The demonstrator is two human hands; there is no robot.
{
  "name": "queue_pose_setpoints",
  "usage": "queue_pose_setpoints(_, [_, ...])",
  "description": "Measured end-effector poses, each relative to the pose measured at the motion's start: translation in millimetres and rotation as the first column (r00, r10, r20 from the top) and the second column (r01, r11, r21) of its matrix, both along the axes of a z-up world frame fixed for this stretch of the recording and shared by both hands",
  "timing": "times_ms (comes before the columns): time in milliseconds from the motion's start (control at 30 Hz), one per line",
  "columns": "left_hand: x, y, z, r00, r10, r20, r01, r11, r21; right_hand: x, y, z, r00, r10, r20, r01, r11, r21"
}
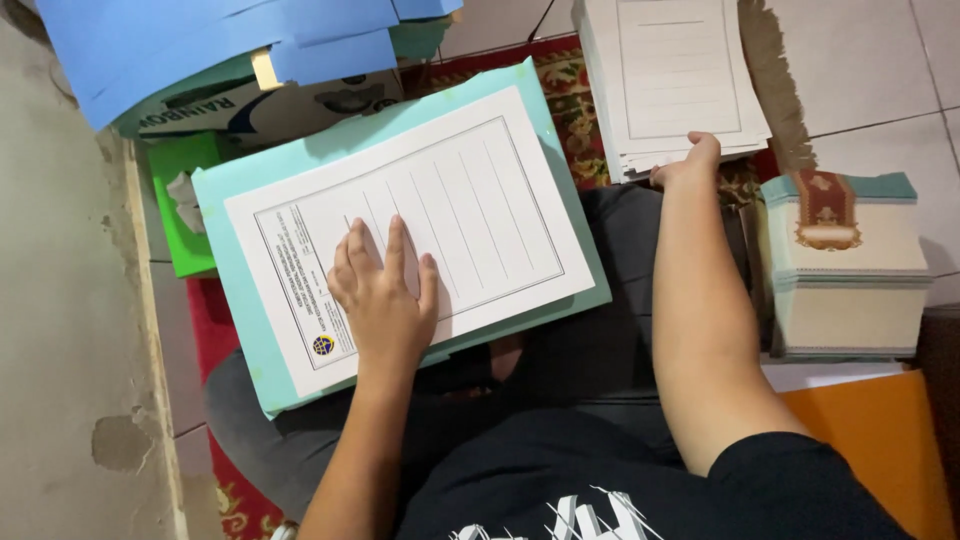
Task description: A person is organizing papers by placing individual sheets onto folders and stacking them in an orderly fashion.
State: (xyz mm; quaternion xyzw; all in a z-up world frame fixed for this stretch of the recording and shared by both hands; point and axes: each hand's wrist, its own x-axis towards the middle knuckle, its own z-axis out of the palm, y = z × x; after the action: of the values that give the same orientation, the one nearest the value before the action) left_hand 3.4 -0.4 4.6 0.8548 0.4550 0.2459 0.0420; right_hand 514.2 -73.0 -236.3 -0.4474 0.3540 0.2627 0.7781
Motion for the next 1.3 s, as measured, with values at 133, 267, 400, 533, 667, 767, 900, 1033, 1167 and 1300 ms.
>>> queue_pose_setpoints(133, [-0.3, -0.3, -0.2, 1.000, -0.002, 0.010, 0.002, 1.000, -0.006, -11.8, -7.8, 10.7, 0.996, -0.080, -0.030, 0.084, 0.982, 0.167])
queue_pose_setpoints(267, [-0.6, -0.4, 0.3, 1.000, 0.001, 0.007, -0.001, 1.000, -0.015, -13.6, -4.5, 28.1, 0.992, -0.117, -0.052, 0.126, 0.962, 0.242])
queue_pose_setpoints(400, [-0.7, -1.5, 1.7, 1.000, 0.004, 0.005, -0.004, 0.999, -0.042, 12.8, -10.7, -17.4, 0.999, -0.025, -0.047, 0.031, 0.990, 0.136])
queue_pose_setpoints(533, [-0.8, -1.0, 3.2, 1.000, -0.001, 0.004, 0.001, 0.999, -0.044, -13.8, -0.4, 28.9, 0.999, 0.036, -0.035, -0.033, 0.996, 0.085])
queue_pose_setpoints(667, [0.1, -1.7, 5.4, 1.000, -0.007, 0.006, 0.007, 0.999, -0.040, -4.4, -4.2, 22.0, 0.999, 0.048, -0.018, -0.046, 0.995, 0.084])
queue_pose_setpoints(767, [0.8, -1.0, 3.9, 1.000, -0.010, -0.003, 0.009, 1.000, -0.030, -1.6, -7.9, 19.1, 0.998, 0.068, -0.008, -0.067, 0.994, 0.090])
queue_pose_setpoints(900, [1.4, -1.3, 6.1, 1.000, -0.003, 0.006, 0.003, 0.999, -0.036, -3.9, -7.4, 21.7, 1.000, -0.016, -0.002, 0.016, 0.996, 0.093])
queue_pose_setpoints(1033, [0.2, -1.6, 6.9, 1.000, -0.006, 0.014, 0.007, 0.999, -0.054, 7.9, -8.1, 6.3, 0.997, -0.078, -0.006, 0.078, 0.996, 0.048])
queue_pose_setpoints(1167, [0.4, -2.1, 6.1, 1.000, -0.002, 0.010, 0.002, 0.999, -0.053, 11.2, 0.3, 6.6, 0.990, -0.140, -0.032, 0.142, 0.988, 0.063])
queue_pose_setpoints(1300, [-0.1, -1.3, 3.5, 1.000, 0.000, 0.014, 0.000, 0.999, -0.043, -4.7, 17.4, 47.3, 1.000, 0.001, -0.012, 0.001, 0.991, 0.137])
